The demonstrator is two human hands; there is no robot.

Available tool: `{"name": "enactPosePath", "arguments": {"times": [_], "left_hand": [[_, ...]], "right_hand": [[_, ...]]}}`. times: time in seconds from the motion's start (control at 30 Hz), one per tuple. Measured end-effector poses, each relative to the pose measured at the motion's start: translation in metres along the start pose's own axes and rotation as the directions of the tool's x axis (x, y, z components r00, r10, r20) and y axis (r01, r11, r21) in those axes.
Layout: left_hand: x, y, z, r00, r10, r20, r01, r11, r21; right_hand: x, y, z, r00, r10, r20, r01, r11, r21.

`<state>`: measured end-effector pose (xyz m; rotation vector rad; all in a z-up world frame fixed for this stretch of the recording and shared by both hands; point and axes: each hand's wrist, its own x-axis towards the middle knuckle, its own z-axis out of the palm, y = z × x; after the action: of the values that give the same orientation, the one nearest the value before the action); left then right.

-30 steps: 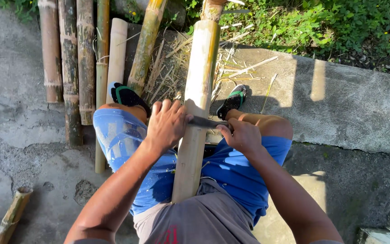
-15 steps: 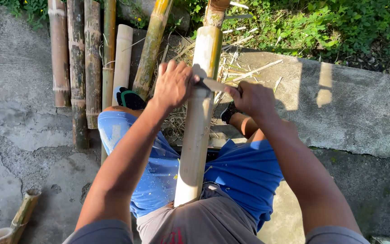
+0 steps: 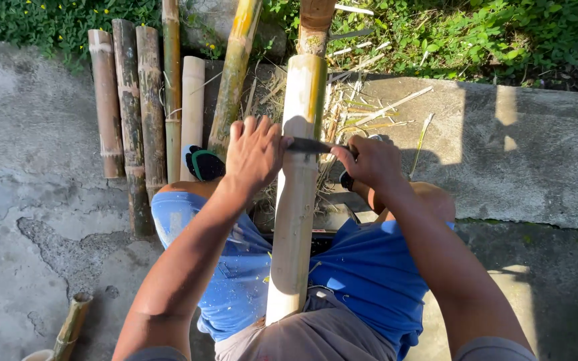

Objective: Using a knife to shave and shape a bamboo pole held between the legs for stability in an outdoor workspace.

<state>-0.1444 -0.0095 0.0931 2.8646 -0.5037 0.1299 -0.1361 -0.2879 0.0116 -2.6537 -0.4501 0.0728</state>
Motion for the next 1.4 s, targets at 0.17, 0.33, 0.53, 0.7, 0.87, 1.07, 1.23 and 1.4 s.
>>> {"name": "enactPosePath", "arguments": {"times": [0.17,0.33,0.53,0.7,0.87,1.07,1.23,1.4], "left_hand": [[0.087,-0.039,0.028,0.995,0.032,0.093,-0.033,0.999,0.015],[0.138,-0.064,0.052,0.994,0.110,-0.002,-0.109,0.986,0.124],[0.149,-0.061,0.043,0.989,0.145,0.017,-0.146,0.980,0.134],[0.134,-0.058,0.037,0.987,0.161,0.008,-0.161,0.986,0.044],[0.097,-0.032,0.016,0.986,0.168,-0.019,-0.168,0.985,-0.026],[0.016,0.015,-0.006,0.991,0.068,0.118,-0.071,0.997,0.027],[-0.066,0.066,-0.019,0.990,-0.039,0.132,0.032,0.998,0.058],[-0.040,0.049,-0.027,0.993,0.017,0.115,-0.015,1.000,-0.017]], "right_hand": [[0.077,0.032,0.002,1.000,0.018,-0.013,-0.018,1.000,0.009],[0.121,0.057,0.013,0.997,0.059,-0.042,-0.061,0.997,-0.037],[0.123,0.062,0.027,0.984,0.010,-0.178,-0.008,1.000,0.014],[0.110,0.056,0.023,0.992,0.019,-0.124,-0.017,1.000,0.017],[0.067,0.038,0.018,0.985,-0.034,-0.171,0.042,0.998,0.046],[-0.015,0.007,0.012,0.996,-0.001,-0.090,0.012,0.993,0.117],[-0.099,-0.019,0.006,1.000,-0.017,0.026,0.010,0.972,0.235],[-0.077,-0.017,0.003,0.999,0.047,-0.002,-0.047,0.996,0.078]]}}
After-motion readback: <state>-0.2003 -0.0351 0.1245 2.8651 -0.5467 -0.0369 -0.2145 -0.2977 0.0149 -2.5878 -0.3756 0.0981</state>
